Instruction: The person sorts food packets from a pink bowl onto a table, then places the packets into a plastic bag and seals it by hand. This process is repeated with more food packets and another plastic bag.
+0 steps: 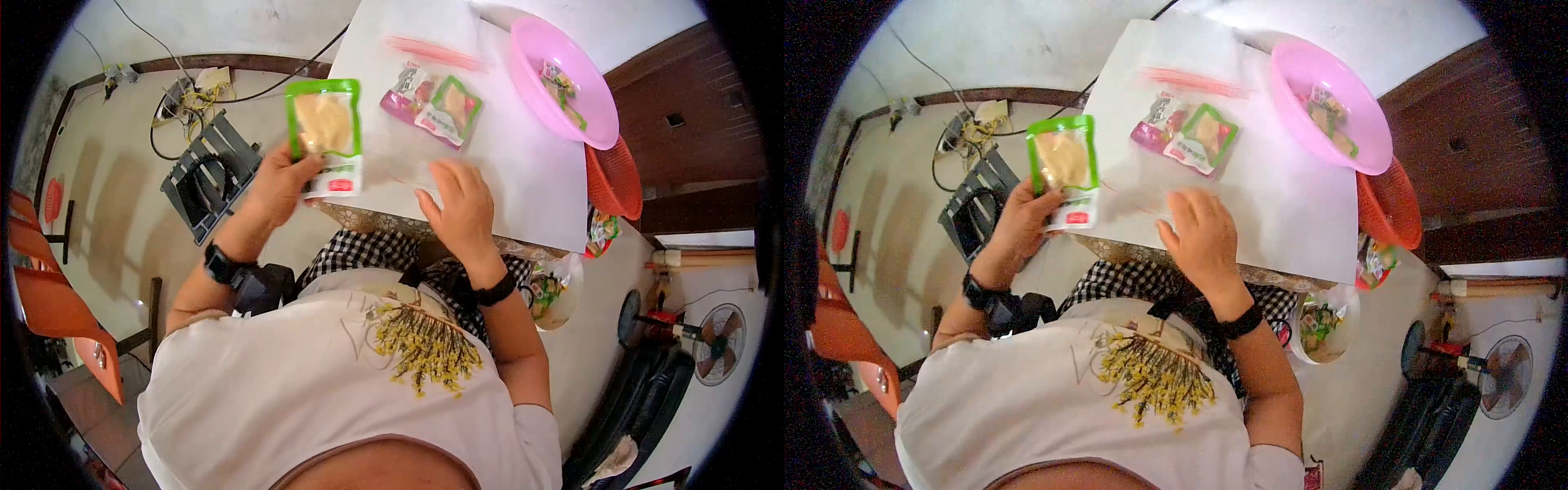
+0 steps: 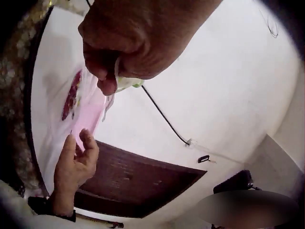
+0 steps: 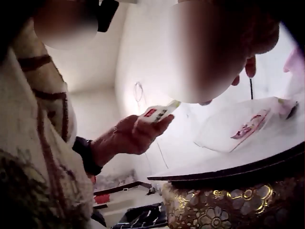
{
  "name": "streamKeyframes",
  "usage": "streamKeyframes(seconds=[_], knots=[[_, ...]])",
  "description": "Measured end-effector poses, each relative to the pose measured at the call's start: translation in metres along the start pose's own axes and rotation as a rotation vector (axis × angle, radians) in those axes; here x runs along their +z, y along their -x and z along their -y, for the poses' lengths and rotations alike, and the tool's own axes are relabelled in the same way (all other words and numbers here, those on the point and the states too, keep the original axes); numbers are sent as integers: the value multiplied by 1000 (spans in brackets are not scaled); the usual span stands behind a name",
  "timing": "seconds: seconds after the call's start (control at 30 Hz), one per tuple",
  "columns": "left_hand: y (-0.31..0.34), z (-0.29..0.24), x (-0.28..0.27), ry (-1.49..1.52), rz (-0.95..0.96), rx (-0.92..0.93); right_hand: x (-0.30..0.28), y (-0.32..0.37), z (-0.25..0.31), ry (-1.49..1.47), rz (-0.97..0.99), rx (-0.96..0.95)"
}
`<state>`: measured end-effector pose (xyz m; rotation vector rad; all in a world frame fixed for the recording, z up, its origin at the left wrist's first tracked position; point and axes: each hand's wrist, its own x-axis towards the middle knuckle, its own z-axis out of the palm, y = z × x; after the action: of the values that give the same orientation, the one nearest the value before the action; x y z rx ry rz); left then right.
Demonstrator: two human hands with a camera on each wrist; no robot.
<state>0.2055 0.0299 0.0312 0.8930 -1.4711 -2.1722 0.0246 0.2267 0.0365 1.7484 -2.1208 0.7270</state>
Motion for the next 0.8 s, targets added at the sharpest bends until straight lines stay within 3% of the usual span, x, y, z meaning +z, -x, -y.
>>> streamKeyframes(seconds=[0.07, 0.2, 0.37, 0.6, 0.63, 0.8], knots=[[9, -12, -19, -185, -9, -97, 5, -3, -6, 12, 47, 132], [22, 6, -33, -81, 222, -313, 22, -3, -13, 65, 19, 116], [23, 13, 7, 44, 347, -510, 23, -13, -14, -3, -97, 161], [-31, 18, 42, 147, 540, -450, 19, -20, -13, -97, -164, 197], [-33, 12, 53, 131, 449, -410, 18, -20, -13, -103, -160, 194], [-64, 7, 65, -47, 416, -316, 20, -18, -11, -141, -161, 185]])
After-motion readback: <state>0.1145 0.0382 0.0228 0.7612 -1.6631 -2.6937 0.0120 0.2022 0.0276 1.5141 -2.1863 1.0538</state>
